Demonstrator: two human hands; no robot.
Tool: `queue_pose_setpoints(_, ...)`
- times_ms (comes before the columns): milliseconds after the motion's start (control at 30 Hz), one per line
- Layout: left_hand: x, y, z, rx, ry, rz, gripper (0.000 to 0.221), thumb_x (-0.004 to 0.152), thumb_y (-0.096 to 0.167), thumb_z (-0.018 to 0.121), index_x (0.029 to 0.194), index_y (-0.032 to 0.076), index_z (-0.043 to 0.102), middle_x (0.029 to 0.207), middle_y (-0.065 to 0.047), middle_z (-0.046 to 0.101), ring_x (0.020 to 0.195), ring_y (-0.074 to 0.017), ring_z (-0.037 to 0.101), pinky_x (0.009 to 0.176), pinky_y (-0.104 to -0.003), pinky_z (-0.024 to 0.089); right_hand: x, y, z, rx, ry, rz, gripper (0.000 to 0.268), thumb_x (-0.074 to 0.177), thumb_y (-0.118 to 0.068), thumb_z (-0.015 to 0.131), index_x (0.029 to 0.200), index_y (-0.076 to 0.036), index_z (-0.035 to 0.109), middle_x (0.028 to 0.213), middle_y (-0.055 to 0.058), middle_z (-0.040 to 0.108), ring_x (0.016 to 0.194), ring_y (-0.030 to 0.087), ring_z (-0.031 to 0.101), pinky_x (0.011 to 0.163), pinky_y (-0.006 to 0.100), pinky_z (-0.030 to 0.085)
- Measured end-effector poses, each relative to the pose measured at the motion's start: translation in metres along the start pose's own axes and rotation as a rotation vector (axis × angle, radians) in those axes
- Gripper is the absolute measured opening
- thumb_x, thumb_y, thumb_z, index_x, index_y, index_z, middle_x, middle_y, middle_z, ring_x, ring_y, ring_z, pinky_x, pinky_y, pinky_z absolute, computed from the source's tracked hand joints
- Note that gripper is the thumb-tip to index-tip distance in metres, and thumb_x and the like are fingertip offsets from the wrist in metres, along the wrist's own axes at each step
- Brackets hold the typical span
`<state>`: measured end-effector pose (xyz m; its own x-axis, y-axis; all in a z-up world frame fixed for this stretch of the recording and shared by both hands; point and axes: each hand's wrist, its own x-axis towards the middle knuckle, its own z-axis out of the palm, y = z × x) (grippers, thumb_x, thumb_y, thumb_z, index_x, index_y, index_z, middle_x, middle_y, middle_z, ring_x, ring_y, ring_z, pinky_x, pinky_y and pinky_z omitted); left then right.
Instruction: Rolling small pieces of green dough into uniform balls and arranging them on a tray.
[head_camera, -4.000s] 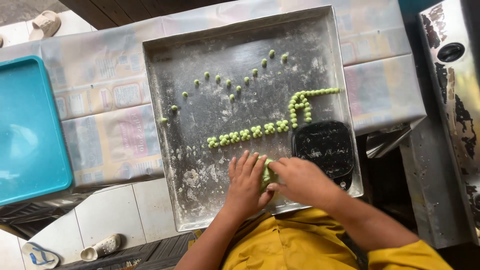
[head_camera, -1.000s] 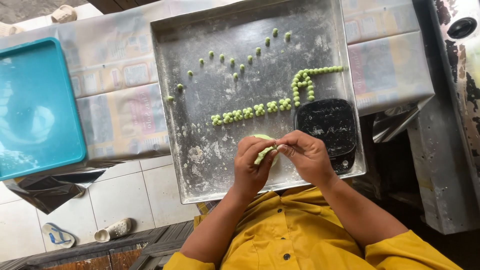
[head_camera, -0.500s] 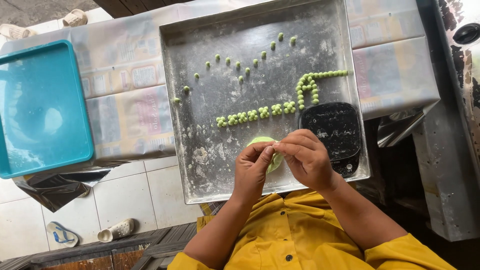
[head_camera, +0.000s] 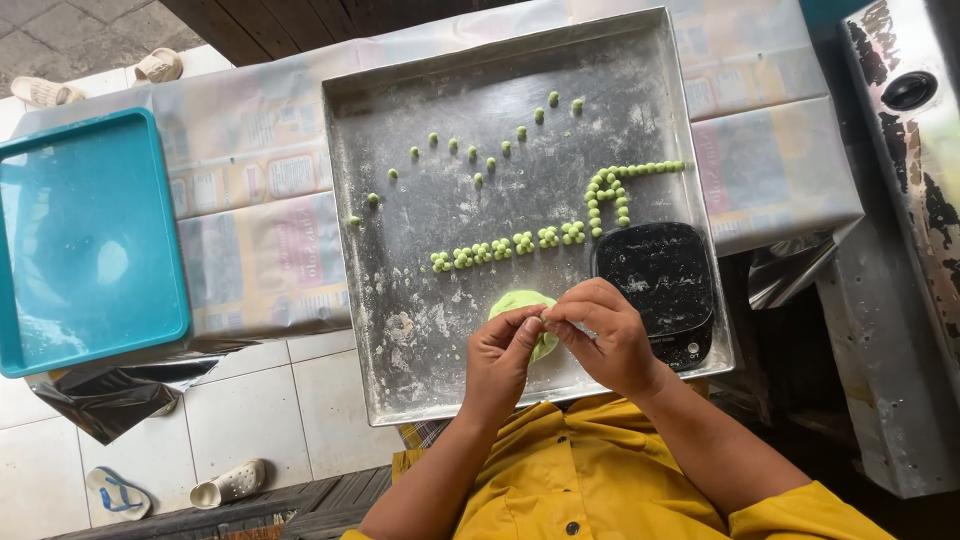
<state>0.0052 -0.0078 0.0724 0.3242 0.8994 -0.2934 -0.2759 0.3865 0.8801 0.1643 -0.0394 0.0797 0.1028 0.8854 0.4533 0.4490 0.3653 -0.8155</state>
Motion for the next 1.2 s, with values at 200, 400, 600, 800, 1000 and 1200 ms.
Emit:
queue_pose_setpoints(200,0.007,-0.017,-0.007,-0.147,0.024,-0.095,0.019,0.095,0.005,0.073,0.111,-0.006,0.072,0.089,-0.011,0.076,0.085,-0.0138,0.070,0.078,-0.033,0.063,-0.001,0.000,0.001,-0.084,-0.015,-0.132,0.011,0.091,-0.007,0.072,0.100,-0.008,0.078,0.095,0.006,0.076,0.087,0.024,0.071,0.081,0.038,0.058)
queue_pose_setpoints(400,0.005,-0.015,0.000,-0.168,0.047,-0.108,0.014,0.097,0.007,0.072,0.106,-0.004,0.068,0.089,-0.011,0.074,0.083,-0.0152,0.071,0.077,-0.032,0.063,0.001,0.004,-0.005,0.001,-0.011,-0.035,0.010,0.091,-0.008,0.073,0.100,-0.008,0.079,0.095,0.005,0.075,0.088,0.023,0.070,0.080,0.037,0.057)
queue_pose_setpoints(600,0.015,-0.015,0.002,-0.316,0.064,-0.289,0.036,0.105,0.034,0.054,0.117,0.004,0.071,0.099,-0.009,0.067,0.092,-0.0166,0.065,0.085,-0.030,0.057,-0.001,0.000,-0.005,0.010,0.001,0.017,0.007,0.087,-0.007,0.078,0.093,-0.009,0.079,0.090,0.003,0.073,0.088,0.022,0.068,0.085,0.039,0.054)
queue_pose_setpoints(800,0.029,-0.022,-0.002,-0.858,-0.457,-0.317,0.096,0.101,0.075,0.024,0.159,0.000,0.036,0.162,-0.023,0.037,0.144,-0.0325,0.045,0.113,-0.045,0.045,0.002,-0.019,0.007,-0.375,-0.156,-0.238,0.005,0.093,-0.022,0.073,0.090,-0.020,0.075,0.091,-0.003,0.068,0.096,0.020,0.063,0.102,0.043,0.039)
queue_pose_setpoints(1000,0.026,-0.017,0.017,-1.046,-0.522,-0.351,0.101,0.099,0.079,0.029,0.166,0.004,0.019,0.144,-0.034,0.053,0.129,-0.0396,0.059,0.104,-0.050,0.053,0.011,-0.028,0.024,-0.304,0.003,-0.177,0.035,0.087,-0.023,0.070,0.120,-0.011,0.074,0.111,0.010,0.071,0.110,0.031,0.064,0.107,0.049,0.042)
queue_pose_setpoints(1200,0.026,0.008,0.071,-0.924,-0.566,1.186,0.099,0.093,0.086,0.019,0.166,0.021,0.008,0.174,-0.010,0.000,0.156,-0.0422,-0.015,0.123,-0.064,-0.019,0.007,-0.026,0.046,-0.454,-0.175,-0.399,0.103,0.088,-0.084,0.026,0.159,-0.010,0.021,0.164,0.021,0.017,0.151,0.049,0.006,0.121,0.065,-0.010)
